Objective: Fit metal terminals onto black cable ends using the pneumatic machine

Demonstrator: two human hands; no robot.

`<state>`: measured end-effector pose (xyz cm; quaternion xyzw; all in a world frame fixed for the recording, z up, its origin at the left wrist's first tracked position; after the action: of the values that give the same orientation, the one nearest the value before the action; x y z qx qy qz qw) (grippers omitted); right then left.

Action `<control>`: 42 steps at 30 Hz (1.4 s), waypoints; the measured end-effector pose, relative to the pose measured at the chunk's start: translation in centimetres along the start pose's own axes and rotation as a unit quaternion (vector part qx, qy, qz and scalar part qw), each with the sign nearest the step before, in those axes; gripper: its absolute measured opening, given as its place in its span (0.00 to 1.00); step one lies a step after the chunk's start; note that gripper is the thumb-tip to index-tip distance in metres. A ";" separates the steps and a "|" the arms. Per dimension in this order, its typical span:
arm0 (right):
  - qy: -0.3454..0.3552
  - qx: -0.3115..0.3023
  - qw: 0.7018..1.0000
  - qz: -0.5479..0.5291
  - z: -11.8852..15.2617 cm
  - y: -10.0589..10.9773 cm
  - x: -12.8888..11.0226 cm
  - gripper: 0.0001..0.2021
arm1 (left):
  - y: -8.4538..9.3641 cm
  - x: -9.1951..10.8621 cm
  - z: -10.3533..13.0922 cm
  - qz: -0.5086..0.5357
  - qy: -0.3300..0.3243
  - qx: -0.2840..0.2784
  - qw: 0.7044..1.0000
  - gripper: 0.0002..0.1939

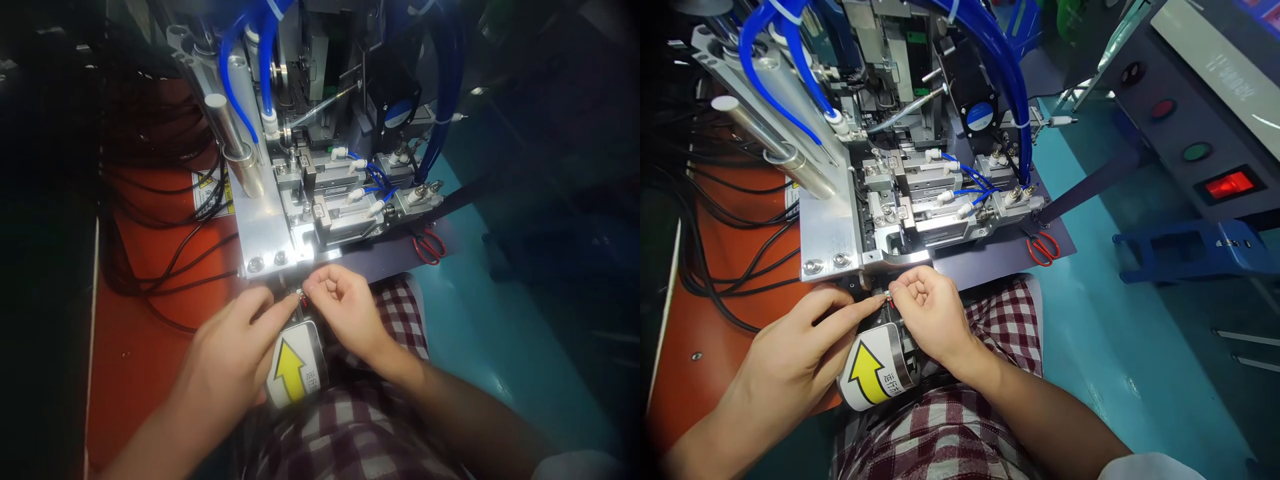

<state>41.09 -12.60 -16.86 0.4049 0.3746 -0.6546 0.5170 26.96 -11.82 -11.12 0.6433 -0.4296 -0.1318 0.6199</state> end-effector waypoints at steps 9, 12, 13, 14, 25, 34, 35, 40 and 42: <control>-0.095 -0.063 0.990 -0.085 -0.1 -0.7 1.2 0.18 | 0.1 0.1 -0.2 -0.002 -0.001 -0.001 1.000 0.17; -0.087 -0.082 0.989 -0.090 0.5 -0.7 1.8 0.20 | 0.1 0.2 -0.3 0.002 -0.009 0.005 1.000 0.16; -0.088 -0.080 0.989 -0.089 0.8 -0.7 2.2 0.20 | 0.2 0.2 -0.2 0.003 -0.011 0.006 1.000 0.16; -0.092 -0.074 0.989 -0.086 1.1 -0.8 2.5 0.18 | 0.2 0.2 -0.2 0.003 -0.012 0.006 1.000 0.15; 0.224 0.007 0.914 0.339 2.7 -0.3 -4.6 0.07 | 0.1 0.0 -0.3 0.011 -0.002 0.001 1.000 0.15; 0.065 -0.056 0.985 0.150 0.9 0.3 -2.2 0.05 | 0.0 0.1 -0.1 -0.005 -0.012 -0.002 1.000 0.17; 0.025 -0.067 0.992 0.101 0.6 0.3 -1.5 0.05 | 0.0 0.2 -0.1 -0.010 -0.015 -0.001 1.000 0.17; -0.066 -0.085 0.994 0.002 -0.5 0.7 1.3 0.09 | 0.2 0.4 -0.3 -0.040 -0.020 0.014 0.999 0.18; -0.063 -0.087 0.994 -0.011 -0.6 0.8 1.8 0.12 | 0.5 0.6 -0.5 -0.038 -0.028 0.022 0.999 0.18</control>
<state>41.70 -12.84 -18.85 0.3123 0.4016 -0.6489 0.5658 27.45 -11.83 -10.40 0.6688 -0.4246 -0.1639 0.5879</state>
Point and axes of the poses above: each hand's wrist, its own z-axis away from the middle knuckle, its own y-axis out of the back of the hand, x = y × z, the point moved 9 cm from there along -z, towards the middle knuckle, and after that the axes turned 3 degrees about -x, right-handed, at the moved point
